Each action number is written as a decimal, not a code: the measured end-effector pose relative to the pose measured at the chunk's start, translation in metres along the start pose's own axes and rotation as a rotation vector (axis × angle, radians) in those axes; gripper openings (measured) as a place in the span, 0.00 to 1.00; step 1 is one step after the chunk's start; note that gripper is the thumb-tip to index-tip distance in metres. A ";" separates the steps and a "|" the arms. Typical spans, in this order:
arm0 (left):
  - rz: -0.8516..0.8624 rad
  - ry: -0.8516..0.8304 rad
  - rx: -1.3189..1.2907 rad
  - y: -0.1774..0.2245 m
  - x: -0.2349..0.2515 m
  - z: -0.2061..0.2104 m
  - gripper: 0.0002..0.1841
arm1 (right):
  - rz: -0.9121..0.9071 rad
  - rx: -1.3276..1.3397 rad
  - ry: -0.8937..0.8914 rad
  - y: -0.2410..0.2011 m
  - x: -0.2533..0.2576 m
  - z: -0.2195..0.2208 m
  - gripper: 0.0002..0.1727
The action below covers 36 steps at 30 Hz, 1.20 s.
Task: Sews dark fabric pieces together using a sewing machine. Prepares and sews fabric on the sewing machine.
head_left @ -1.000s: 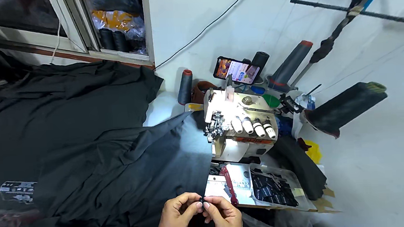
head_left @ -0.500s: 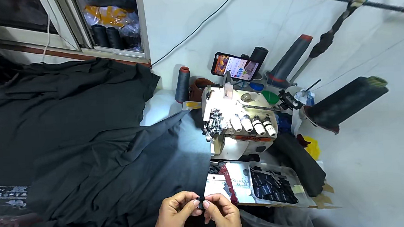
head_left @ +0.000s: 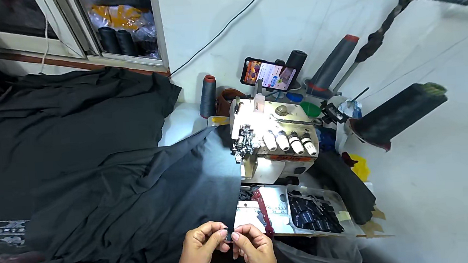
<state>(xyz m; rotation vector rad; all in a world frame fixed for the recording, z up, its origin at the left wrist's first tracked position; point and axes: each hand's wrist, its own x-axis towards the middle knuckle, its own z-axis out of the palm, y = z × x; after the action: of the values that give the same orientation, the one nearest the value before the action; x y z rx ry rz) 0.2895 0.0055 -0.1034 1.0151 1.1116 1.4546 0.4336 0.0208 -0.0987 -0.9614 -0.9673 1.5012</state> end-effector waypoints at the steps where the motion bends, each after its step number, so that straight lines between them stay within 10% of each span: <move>1: 0.006 0.002 0.004 -0.001 0.000 0.000 0.06 | 0.002 -0.003 0.001 0.000 0.000 0.000 0.04; 17: 0.094 0.015 0.095 -0.004 -0.003 0.008 0.07 | -0.084 -0.119 -0.007 -0.004 0.003 0.000 0.03; 23: 0.709 0.074 0.944 0.031 0.054 0.017 0.14 | -0.153 -0.226 0.051 -0.063 0.059 0.001 0.04; 29: 0.879 0.095 1.336 0.033 0.093 0.033 0.10 | 0.091 -0.108 0.151 -0.099 0.117 0.015 0.08; 36: 0.575 -0.096 1.046 0.063 0.098 0.035 0.07 | 0.212 -0.094 0.113 -0.115 0.123 0.013 0.09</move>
<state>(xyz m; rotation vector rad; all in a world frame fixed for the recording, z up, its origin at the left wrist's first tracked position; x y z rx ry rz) 0.2956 0.1021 -0.0292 2.2481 1.6292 1.1674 0.4459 0.1548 0.0033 -1.2346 -0.8825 1.5677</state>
